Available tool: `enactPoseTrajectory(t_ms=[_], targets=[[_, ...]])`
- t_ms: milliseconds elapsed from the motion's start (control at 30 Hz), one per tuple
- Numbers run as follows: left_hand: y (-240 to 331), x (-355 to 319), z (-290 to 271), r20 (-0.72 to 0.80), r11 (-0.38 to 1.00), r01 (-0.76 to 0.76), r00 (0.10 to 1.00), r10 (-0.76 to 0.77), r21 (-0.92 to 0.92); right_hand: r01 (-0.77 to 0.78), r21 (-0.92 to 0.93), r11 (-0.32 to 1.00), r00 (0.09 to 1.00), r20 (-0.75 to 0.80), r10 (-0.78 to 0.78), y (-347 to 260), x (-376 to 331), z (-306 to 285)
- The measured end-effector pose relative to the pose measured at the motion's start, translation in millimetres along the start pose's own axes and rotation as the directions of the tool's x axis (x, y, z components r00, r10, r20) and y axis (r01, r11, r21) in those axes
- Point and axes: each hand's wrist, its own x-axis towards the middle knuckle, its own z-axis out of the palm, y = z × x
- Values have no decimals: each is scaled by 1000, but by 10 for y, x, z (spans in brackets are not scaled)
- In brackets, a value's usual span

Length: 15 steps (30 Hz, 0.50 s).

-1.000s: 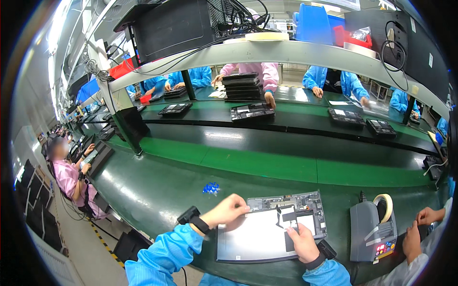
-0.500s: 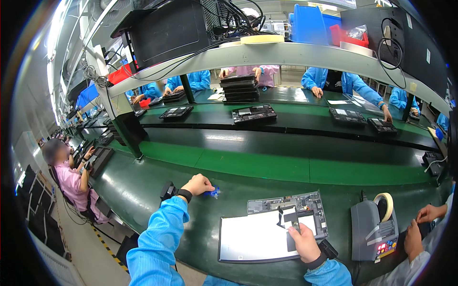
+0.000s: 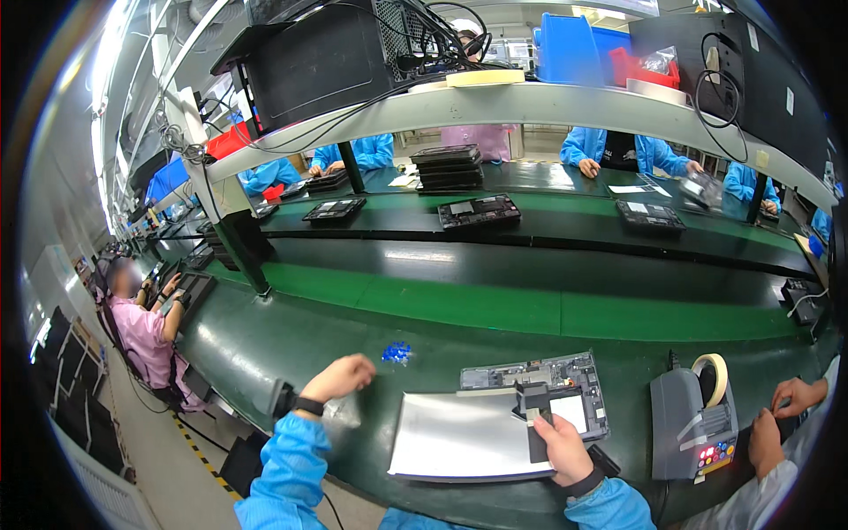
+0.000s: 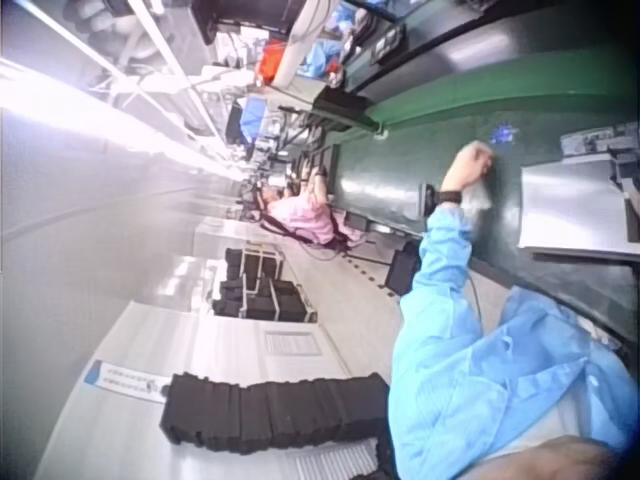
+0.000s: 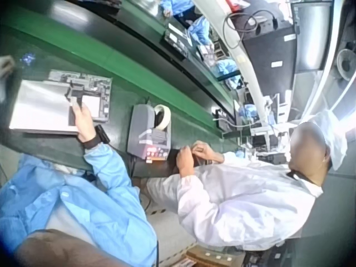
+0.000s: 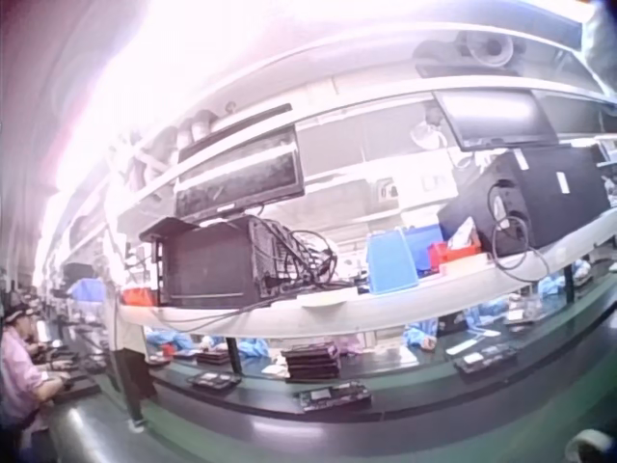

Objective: Assembling and inspecting tablet components, including screens and back panels, on an electronics production line.

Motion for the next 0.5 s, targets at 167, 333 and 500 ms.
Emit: enactPoseTrajectory(t_ms=[167, 333, 500], targets=[[258, -565, 26, 33, 919, 69, 998, -61, -387, -312, 412, 856, 950, 125, 286, 68, -49, 364], [828, -5, 594, -51, 575, -320, 900, 434, -753, -429, 645, 633, 903, 326, 280, 212, -60, 711], [794, 804, 1176, -86, -3, -114, 733, 675, -993, -559, 427, 711, 731, 659, 180, 401, -162, 725]])
